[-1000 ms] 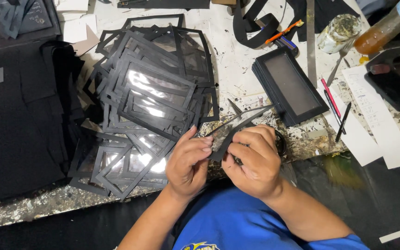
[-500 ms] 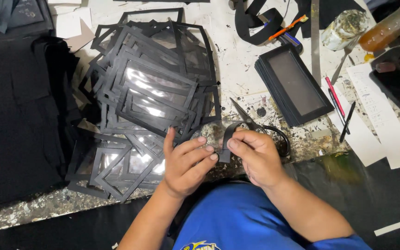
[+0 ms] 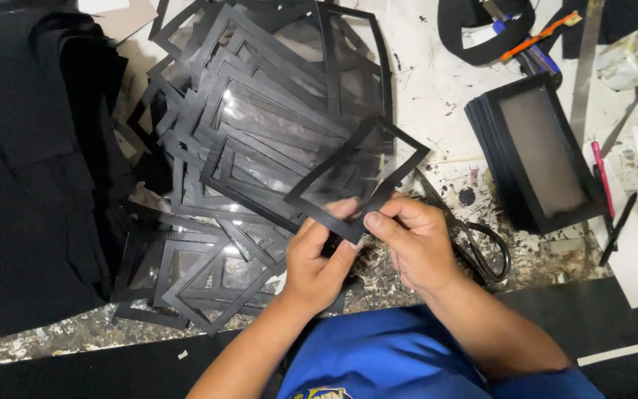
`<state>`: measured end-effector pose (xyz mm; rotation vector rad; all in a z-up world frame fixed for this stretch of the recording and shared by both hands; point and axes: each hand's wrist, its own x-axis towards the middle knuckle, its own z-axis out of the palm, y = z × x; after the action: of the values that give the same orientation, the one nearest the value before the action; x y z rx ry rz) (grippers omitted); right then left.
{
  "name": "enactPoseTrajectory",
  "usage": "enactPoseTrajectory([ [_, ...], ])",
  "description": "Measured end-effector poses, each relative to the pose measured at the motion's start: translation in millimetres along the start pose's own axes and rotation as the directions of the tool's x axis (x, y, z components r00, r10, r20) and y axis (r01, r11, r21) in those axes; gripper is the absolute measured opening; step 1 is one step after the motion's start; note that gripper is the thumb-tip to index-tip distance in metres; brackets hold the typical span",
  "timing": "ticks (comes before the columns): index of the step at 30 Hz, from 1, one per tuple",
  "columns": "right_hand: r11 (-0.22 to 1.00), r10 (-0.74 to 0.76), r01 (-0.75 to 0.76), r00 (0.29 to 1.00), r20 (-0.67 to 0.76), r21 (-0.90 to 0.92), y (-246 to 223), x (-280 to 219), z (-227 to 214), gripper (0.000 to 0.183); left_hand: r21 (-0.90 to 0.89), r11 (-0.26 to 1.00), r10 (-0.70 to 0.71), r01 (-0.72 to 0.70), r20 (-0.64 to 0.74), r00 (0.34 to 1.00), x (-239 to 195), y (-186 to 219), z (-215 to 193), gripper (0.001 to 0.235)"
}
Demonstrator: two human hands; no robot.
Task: Trimming excess material and loose threads from a stack of rectangular window frames using scissors
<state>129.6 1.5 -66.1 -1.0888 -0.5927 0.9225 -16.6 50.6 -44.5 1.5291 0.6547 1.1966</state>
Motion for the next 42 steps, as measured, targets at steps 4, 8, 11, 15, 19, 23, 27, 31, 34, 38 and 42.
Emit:
enactPoseTrajectory([
  [4,0.993,0.115,-0.115,0.993,0.018,-0.003,7,4,4,0.012,0.081,0.997,-0.011,0.012,-0.02,1.0,5,-11,-6,0.029],
  [8,0.985,0.166,-0.168,0.985,0.045,0.039,23,5,-1,0.014,0.238,0.968,0.08,-0.075,-0.012,0.997,7,-11,-15,0.012],
  [11,0.954,0.218,-0.238,0.968,0.126,0.18,31,5,-6,0.021,0.207,0.975,0.079,-0.077,-0.002,0.997,5,-8,-18,0.018],
  [15,0.861,0.353,-0.388,0.921,0.164,0.328,1,-6,13,0.052,0.077,0.995,0.061,-0.064,0.042,0.997,-12,5,-12,0.02],
  [19,0.946,0.119,-0.122,0.992,0.029,0.301,3,-26,-1,0.02,-0.004,0.996,0.084,-0.084,0.019,0.996,-34,6,-4,0.021],
  [23,0.978,-0.095,0.1,0.995,-0.036,0.185,-24,-57,-9,0.019,-0.006,0.993,0.117,-0.117,0.092,0.989,-51,-2,-1,0.023],
  [27,0.951,-0.279,0.286,0.957,-0.079,0.115,-40,-78,-23,0.018,-0.029,0.989,0.145,-0.142,0.143,0.979,-61,7,20,0.02],
  [31,0.941,-0.322,0.328,0.944,-0.073,0.08,-52,-87,-39,0.016,-0.019,0.986,0.165,-0.164,0.163,0.973,-60,24,38,0.023],
  [34,0.945,-0.288,0.302,0.95,-0.119,0.127,-68,-87,-41,0.018,-0.002,0.982,0.187,-0.188,0.135,0.973,-56,44,50,0.018],
  [38,0.95,-0.255,0.276,0.955,-0.151,0.142,-68,-88,-44,0.02,0.03,0.98,0.192,-0.197,0.122,0.974,-61,46,56,0.02],
  [42,0.944,-0.278,0.298,0.949,-0.152,0.139,-53,-90,-52,0.02,0.059,0.981,0.182,-0.187,0.088,0.979,-70,35,53,0.013],
])
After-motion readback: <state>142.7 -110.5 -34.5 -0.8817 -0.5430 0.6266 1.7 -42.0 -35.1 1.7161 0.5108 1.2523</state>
